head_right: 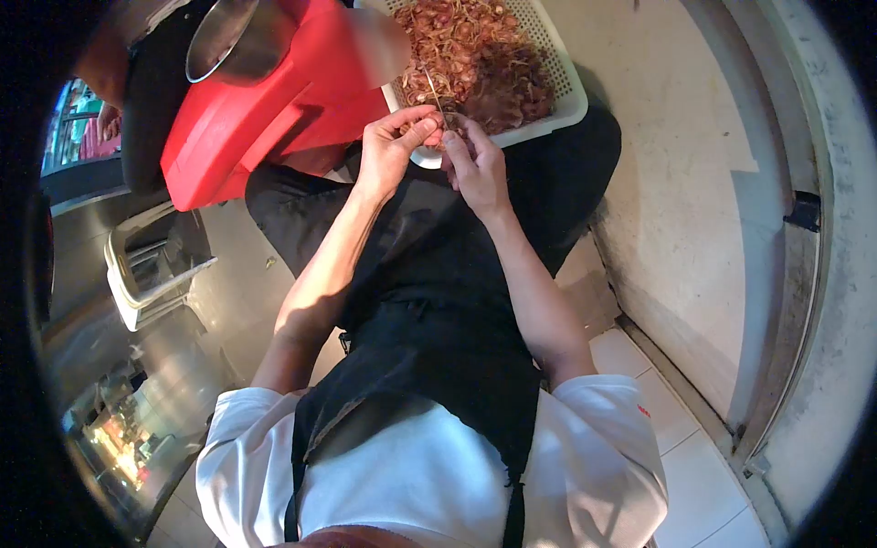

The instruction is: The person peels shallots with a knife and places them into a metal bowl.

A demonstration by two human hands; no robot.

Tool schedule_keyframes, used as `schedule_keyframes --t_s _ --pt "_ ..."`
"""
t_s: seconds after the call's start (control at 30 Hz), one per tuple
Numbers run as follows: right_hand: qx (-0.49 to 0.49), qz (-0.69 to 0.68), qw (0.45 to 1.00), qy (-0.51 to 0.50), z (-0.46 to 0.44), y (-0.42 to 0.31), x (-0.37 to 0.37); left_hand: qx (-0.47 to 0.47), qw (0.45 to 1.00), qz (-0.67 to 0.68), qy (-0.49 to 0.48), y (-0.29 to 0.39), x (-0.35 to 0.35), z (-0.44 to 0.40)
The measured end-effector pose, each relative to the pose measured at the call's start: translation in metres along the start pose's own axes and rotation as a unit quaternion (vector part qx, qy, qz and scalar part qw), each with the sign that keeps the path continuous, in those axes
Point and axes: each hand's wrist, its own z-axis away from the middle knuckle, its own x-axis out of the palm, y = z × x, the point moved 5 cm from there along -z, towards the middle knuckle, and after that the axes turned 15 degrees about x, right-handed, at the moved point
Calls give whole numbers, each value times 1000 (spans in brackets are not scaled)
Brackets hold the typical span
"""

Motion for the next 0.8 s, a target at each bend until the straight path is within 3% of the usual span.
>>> schedule_keyframes --t_s 0.17,0.27,0.47,0.57,0.8 --pt "15 -33 999 -3 -1 2 2 14 997 -74 -3 -1 0 3" --pt "32 -75 997 -15 -3 3 5 85 987 -137 -19 1 -4 2" --pt "42 -94 994 -38 -5 2 5 30 994 -104 -20 -3 -5 2" --pt "35 -77 996 -35 -9 3 5 -28 999 23 27 -8 -1 2" --pt "16 -27 999 -30 -8 -5 2 -60 992 92 55 -5 3 1"
